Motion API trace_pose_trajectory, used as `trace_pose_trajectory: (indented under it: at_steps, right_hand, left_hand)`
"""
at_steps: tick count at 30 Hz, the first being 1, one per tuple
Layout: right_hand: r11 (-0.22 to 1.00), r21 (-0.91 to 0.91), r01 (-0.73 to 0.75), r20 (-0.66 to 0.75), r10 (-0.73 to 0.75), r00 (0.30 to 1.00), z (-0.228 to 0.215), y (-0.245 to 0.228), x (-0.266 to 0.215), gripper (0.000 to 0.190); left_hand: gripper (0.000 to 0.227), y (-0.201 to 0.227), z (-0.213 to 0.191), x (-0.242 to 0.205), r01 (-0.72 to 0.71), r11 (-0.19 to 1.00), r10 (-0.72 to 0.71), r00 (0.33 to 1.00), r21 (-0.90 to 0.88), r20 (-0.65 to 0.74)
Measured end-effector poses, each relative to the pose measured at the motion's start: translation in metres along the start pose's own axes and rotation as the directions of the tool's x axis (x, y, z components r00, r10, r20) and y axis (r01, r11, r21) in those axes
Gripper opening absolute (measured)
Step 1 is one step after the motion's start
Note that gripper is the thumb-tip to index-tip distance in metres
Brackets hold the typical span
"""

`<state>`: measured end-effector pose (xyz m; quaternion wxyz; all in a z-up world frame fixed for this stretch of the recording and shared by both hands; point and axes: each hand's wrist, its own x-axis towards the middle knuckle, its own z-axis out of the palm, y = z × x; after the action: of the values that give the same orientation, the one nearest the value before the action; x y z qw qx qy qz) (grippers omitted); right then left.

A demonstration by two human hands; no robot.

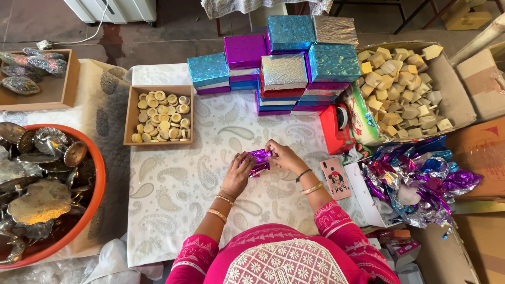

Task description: The recorder is wrapping small items in foil and placing them into decorative gift boxes in a workshop environment.

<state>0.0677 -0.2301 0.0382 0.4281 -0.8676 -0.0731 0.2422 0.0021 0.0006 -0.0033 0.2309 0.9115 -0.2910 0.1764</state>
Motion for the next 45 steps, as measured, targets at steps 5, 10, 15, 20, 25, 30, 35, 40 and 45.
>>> trace_pose_trajectory:
  at_steps: [5,10,15,20,25,30,35,40,45]
  right_hand:
    - [0.999,0.038,-0.015,0.059,0.013,0.998,-0.004,0.013,0.003,0.032]
    - [0.994,0.112,0.019,0.001,-0.019,1.000,-0.007,0.010,-0.014,0.039]
    - [0.967,0.249,0.050,-0.118,-0.021,0.993,0.008,0.015,-0.023,0.040]
    - [0.944,0.322,0.065,-0.135,-0.022,0.991,0.019,0.024,-0.023,0.033]
    - [0.930,0.364,0.052,-0.121,-0.008,0.993,0.017,0.022,-0.032,0.030]
    - [0.887,0.463,-0.003,-0.045,0.027,0.999,0.046,0.101,-0.023,0.025]
    - [0.851,0.493,-0.179,0.214,0.081,0.973,0.089,0.124,-0.039,0.043]
    - [0.755,0.584,-0.298,0.259,0.175,0.950,0.080,0.063,-0.038,0.068]
    - [0.513,0.856,-0.071,-0.012,0.156,0.988,0.062,0.051,-0.007,0.088]
  left_hand:
    - [0.050,0.002,-0.002,0.000,0.003,1.000,-0.003,1.000,-0.007,-0.003]
    - [0.051,0.005,-0.011,0.005,0.023,0.999,-0.023,1.000,-0.037,-0.005]
    - [0.044,0.013,-0.023,0.017,0.111,0.981,-0.108,0.994,-0.159,0.028]
    - [0.052,0.019,-0.024,0.040,0.177,0.979,-0.168,0.981,-0.100,0.098]
    - [0.077,0.019,-0.013,0.068,0.015,0.998,-0.020,0.995,0.059,0.095]
    - [0.087,-0.001,0.000,0.075,0.228,0.973,-0.220,0.868,0.036,0.444]
    - [0.077,-0.034,0.001,0.059,0.512,0.743,-0.463,0.859,-0.431,0.221]
    - [0.062,-0.046,0.028,0.030,0.474,0.055,-0.627,0.701,-0.879,0.339]
    - [0.059,-0.033,0.058,0.010,0.118,-0.451,-0.678,0.599,-0.885,0.426]
